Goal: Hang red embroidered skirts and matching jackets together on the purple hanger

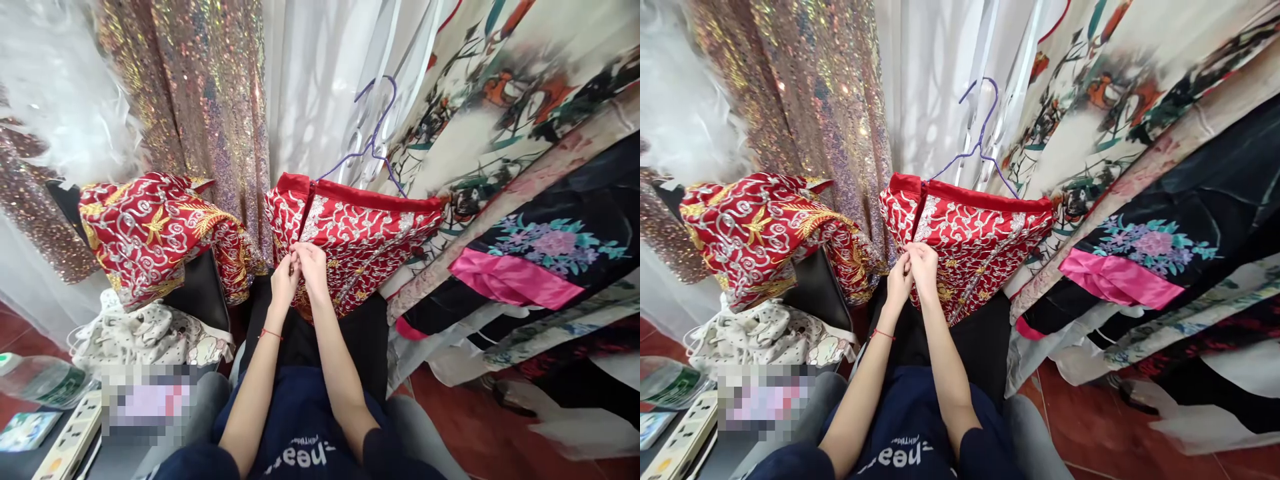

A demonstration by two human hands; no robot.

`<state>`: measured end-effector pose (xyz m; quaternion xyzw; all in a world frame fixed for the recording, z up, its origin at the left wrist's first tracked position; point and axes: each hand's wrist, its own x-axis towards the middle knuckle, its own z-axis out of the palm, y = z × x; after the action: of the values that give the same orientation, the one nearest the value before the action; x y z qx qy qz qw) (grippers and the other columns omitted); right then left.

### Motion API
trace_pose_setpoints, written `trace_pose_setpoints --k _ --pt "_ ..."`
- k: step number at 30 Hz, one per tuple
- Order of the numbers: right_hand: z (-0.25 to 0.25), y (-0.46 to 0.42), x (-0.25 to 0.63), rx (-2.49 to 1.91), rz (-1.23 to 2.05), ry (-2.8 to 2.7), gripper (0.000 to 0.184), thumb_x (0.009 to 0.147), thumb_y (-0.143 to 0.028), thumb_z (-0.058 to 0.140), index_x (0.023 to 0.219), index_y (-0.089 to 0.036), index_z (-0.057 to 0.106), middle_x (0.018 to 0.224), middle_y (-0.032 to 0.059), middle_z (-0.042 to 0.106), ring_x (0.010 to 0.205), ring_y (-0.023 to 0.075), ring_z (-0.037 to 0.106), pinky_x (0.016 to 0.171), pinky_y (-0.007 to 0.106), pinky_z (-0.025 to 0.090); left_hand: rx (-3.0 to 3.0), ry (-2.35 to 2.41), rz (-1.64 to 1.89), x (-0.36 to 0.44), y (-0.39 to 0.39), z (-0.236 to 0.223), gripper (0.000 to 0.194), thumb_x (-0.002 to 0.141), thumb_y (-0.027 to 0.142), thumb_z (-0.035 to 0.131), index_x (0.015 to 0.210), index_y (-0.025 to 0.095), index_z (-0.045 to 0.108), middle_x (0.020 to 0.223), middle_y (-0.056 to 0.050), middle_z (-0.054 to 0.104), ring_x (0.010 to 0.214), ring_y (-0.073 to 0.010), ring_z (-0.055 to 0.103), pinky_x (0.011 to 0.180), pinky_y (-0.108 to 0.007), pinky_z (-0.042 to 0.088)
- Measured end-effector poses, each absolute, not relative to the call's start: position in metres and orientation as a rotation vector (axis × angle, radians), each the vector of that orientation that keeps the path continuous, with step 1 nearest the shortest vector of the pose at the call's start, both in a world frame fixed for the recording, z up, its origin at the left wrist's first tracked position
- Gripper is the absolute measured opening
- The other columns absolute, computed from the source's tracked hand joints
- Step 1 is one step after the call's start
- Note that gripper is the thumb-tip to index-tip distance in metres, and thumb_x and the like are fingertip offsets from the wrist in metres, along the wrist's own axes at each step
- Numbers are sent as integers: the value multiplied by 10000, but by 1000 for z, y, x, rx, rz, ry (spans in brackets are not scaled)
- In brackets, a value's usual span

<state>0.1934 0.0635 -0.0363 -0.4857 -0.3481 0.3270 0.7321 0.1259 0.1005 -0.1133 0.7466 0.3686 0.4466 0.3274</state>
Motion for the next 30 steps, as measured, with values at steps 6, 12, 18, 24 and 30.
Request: trace_pose_setpoints --k 6,12,18,24,30 --pt "10 91 209 -1134 483 -819 213 875 -327 616 718 -188 580 554 -37 637 394 57 474 440 200 381 1993 1009 1202 128 93 -112 212 976 332 480 804 219 531 686 3 524 606 -158 508 612 -278 367" --pt "49 103 226 -1229 284 -966 267 969 -342 516 742 -203 536 644 -12 687 446 80 544 529 229 455 2018 982 1217 132 93 -112 204 986 316 456 806 227 492 716 -5 531 652 -169 535 641 -288 385" --pt "84 102 246 -1663 -281 -1297 228 946 -235 522 720 -205 535 653 37 623 728 212 662 831 442 517 2047 1004 1175 134 103 -113 172 980 298 490 824 226 502 721 -1 548 653 -170 552 634 -280 361" --pt "114 154 278 -1707 -635 -1531 297 931 -325 563 714 -134 629 819 109 668 1145 355 614 1108 670 236 2110 1029 1119 128 102 -104 174 975 296 512 821 221 542 702 -6 554 644 -173 560 613 -278 340" --pt "120 181 269 -1950 -295 -1604 357 907 -377 607 649 -131 617 818 127 699 1130 370 634 1103 662 235 2127 1061 1076 127 102 -98 113 961 293 541 894 217 591 713 -16 596 671 -187 586 613 -280 338"
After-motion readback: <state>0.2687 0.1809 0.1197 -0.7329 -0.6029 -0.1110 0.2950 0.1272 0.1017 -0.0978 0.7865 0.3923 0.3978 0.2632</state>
